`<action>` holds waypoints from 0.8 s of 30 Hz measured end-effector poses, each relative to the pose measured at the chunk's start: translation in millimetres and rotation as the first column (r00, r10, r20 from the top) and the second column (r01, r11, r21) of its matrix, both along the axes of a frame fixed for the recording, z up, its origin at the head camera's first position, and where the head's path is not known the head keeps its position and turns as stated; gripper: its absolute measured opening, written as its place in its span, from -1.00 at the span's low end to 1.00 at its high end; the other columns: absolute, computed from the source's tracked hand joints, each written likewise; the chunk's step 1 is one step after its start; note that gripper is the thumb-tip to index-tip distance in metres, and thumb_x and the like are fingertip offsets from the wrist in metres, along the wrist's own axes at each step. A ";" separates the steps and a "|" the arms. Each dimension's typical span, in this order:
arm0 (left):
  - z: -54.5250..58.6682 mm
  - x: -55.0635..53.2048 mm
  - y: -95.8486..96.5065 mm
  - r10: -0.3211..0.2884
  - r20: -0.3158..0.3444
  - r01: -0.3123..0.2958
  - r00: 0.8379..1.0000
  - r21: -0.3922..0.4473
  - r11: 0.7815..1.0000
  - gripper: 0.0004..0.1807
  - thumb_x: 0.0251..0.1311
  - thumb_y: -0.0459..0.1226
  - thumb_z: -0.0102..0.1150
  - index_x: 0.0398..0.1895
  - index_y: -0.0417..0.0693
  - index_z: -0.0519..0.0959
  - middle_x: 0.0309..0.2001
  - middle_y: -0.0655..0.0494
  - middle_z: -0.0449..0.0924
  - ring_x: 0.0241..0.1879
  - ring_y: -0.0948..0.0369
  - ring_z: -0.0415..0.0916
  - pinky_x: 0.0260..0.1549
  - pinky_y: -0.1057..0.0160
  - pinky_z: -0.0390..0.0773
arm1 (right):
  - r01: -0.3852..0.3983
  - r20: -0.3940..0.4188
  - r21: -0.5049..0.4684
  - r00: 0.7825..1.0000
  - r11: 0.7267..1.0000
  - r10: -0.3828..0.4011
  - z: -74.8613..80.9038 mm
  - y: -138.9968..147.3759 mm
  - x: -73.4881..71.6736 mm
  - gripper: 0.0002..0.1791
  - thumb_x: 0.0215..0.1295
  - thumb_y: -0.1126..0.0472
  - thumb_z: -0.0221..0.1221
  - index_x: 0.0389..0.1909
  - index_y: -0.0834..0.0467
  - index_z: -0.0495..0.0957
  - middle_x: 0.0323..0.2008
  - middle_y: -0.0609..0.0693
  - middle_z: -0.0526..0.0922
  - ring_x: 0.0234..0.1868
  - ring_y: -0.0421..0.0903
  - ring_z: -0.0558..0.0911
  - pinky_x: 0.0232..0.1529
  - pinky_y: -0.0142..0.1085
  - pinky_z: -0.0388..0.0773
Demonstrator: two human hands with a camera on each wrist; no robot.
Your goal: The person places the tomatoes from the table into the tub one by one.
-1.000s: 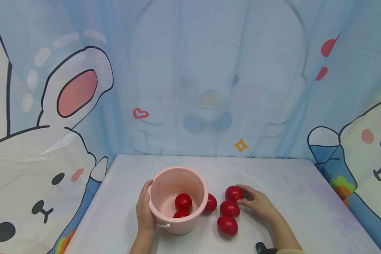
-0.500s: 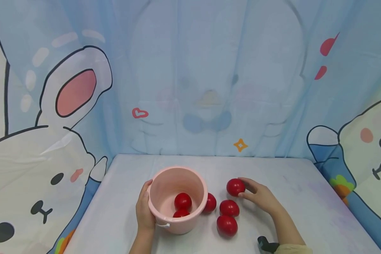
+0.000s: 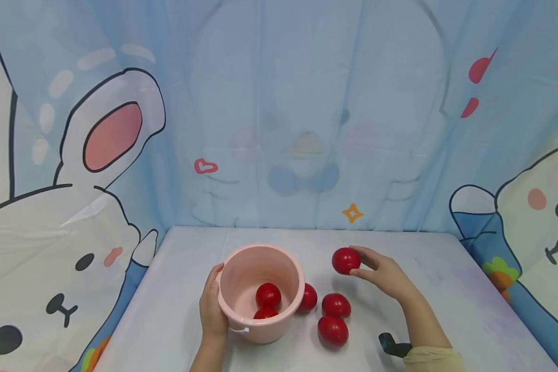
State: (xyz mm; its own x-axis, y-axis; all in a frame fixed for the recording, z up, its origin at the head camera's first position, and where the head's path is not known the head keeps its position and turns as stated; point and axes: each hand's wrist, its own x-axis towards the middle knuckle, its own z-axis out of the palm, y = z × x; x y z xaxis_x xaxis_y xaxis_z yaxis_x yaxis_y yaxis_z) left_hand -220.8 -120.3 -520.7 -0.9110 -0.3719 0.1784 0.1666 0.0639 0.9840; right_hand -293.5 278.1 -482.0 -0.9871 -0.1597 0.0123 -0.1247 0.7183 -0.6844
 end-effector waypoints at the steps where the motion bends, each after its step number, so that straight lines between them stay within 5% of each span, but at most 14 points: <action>1: -0.2 -0.1 -0.2 -0.002 -0.005 0.002 1.000 0.001 1.000 -0.53 0.49 0.15 -0.38 0.27 0.44 0.45 0.30 0.40 0.49 0.30 0.33 0.41 0.12 0.49 0.47 | -0.004 -0.002 -0.003 1.000 1.000 0.004 1.6 -0.2 -0.3 -0.03 0.05 -0.31 0.34 0.46 -0.03 0.25 0.42 0.16 0.35 0.42 0.29 0.32 0.15 0.15 0.55; 24: -0.9 -0.6 -0.6 0.000 -0.038 -0.001 0.999 -0.013 1.000 -0.53 0.51 0.12 -0.39 0.26 0.40 0.48 0.27 0.39 0.52 0.23 0.38 0.45 0.11 0.50 0.48 | -0.109 -0.091 0.027 0.990 0.994 0.111 51.4 -9.3 -15.7 -0.08 0.09 -0.33 0.31 0.43 -0.05 0.29 0.39 0.12 0.41 0.41 0.23 0.36 0.16 0.16 0.55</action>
State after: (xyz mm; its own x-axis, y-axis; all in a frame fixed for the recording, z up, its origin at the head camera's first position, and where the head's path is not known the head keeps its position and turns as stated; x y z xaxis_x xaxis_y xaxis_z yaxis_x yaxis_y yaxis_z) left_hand -221.4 -121.0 -521.6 -0.9033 -0.3697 0.2177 0.2038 0.0767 0.9760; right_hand -309.2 268.8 -430.7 -0.9582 -0.2687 0.0981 -0.2661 0.7114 -0.6505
